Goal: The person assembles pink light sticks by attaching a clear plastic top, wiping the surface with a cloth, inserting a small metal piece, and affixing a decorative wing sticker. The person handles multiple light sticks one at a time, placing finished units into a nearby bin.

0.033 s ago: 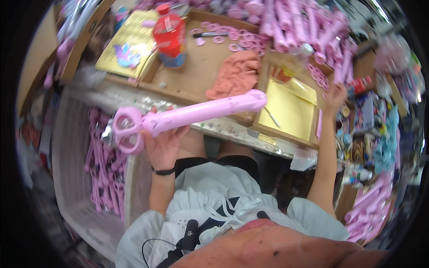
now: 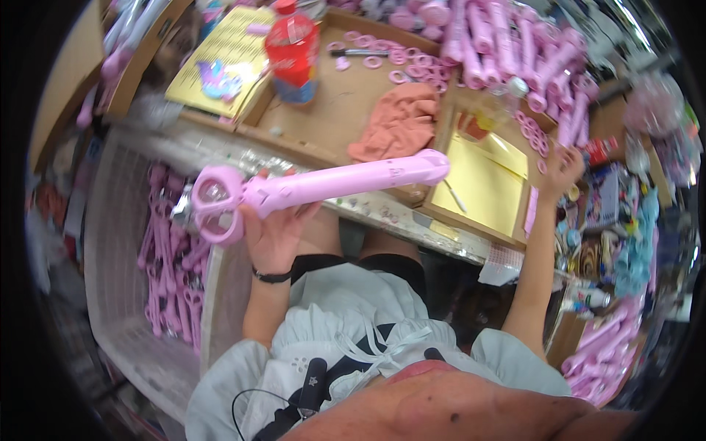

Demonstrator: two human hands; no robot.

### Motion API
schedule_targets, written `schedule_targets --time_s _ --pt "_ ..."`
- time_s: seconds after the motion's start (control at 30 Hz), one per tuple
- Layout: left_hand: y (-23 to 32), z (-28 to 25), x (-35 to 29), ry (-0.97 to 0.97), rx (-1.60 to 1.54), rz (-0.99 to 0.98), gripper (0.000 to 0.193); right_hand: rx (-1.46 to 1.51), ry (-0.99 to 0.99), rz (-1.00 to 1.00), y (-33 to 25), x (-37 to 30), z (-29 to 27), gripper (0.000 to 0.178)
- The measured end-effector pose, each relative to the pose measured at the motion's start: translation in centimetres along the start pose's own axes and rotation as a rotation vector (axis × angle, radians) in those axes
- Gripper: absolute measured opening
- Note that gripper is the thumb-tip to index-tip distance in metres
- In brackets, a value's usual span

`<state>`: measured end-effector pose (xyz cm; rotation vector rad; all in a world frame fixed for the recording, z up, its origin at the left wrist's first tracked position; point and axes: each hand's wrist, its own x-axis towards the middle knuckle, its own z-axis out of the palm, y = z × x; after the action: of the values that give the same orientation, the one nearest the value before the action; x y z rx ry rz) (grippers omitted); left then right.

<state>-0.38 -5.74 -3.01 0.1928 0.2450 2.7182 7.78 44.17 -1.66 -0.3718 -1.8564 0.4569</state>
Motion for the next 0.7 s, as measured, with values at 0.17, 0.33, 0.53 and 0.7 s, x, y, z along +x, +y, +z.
schedule_targets --time_s 0.17,0.33,0.53,0.7 --pt "-1.3 0.2 -0.5 0.053 0.166 -0.025 0.060 0.649 0.000 0.370 -14.9 -3.7 -0.3 0.007" --pt "-2.4 0.1 -1.0 0.117 0.238 -0.056 0.061 1.098 -0.288 0.885 -24.5 -10.6 3.1 0.007" --pt "-2.7 -0.1 -1.1 0.037 0.250 -0.058 0.058 0.976 -0.482 0.932 -27.5 -12.8 4.9 0.012" --pt "-3.2 -0.3 -0.9 0.049 0.241 -0.046 0.057 0.943 -0.456 0.910 -27.0 -13.1 4.8 0.011"
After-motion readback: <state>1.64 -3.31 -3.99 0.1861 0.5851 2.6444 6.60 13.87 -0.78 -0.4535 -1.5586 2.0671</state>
